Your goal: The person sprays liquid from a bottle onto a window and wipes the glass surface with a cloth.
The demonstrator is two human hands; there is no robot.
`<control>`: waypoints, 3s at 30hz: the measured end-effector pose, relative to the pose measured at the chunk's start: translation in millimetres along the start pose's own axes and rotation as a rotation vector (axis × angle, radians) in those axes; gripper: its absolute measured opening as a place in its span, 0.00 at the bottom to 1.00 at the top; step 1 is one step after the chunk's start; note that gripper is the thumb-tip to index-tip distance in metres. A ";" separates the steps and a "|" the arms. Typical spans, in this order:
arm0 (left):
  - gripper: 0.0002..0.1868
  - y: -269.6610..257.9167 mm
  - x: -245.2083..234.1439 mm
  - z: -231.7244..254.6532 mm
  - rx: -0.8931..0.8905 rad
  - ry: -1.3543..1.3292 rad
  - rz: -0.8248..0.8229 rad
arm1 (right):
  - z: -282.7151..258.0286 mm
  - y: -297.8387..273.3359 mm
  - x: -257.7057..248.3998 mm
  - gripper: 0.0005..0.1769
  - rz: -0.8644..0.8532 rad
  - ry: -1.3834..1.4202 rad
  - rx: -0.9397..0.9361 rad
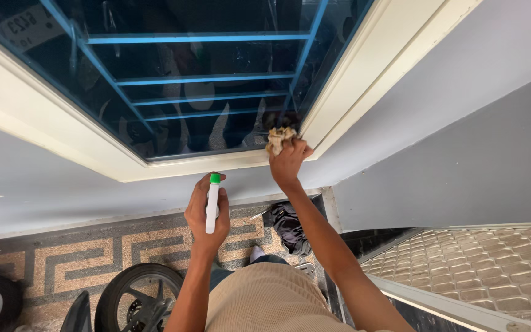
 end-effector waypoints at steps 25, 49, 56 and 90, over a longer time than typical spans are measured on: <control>0.16 67.9 -116.6 -24.9 0.049 -0.058 0.062 | -185.5 294.6 -74.9 0.24 0.383 0.158 -0.112; 0.18 95.0 -188.4 -64.6 0.111 -0.099 0.081 | -341.9 315.6 -43.4 0.27 0.379 0.245 -0.207; 0.17 97.8 -189.7 -68.5 0.128 -0.111 0.057 | -341.6 252.6 -21.6 0.26 0.336 0.204 -0.329; 0.14 36.9 -39.9 53.0 0.116 -0.159 -0.025 | -63.8 91.9 -126.5 0.10 0.010 0.553 0.335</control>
Point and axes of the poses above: each hand's wrist, its own y-axis towards the middle knuckle, its own x-axis out of the palm, z = x × y, the point moved 6 cm from there along y, towards the middle knuckle, and after that the axes turned 6 degrees about z, right-handed, at the moved point
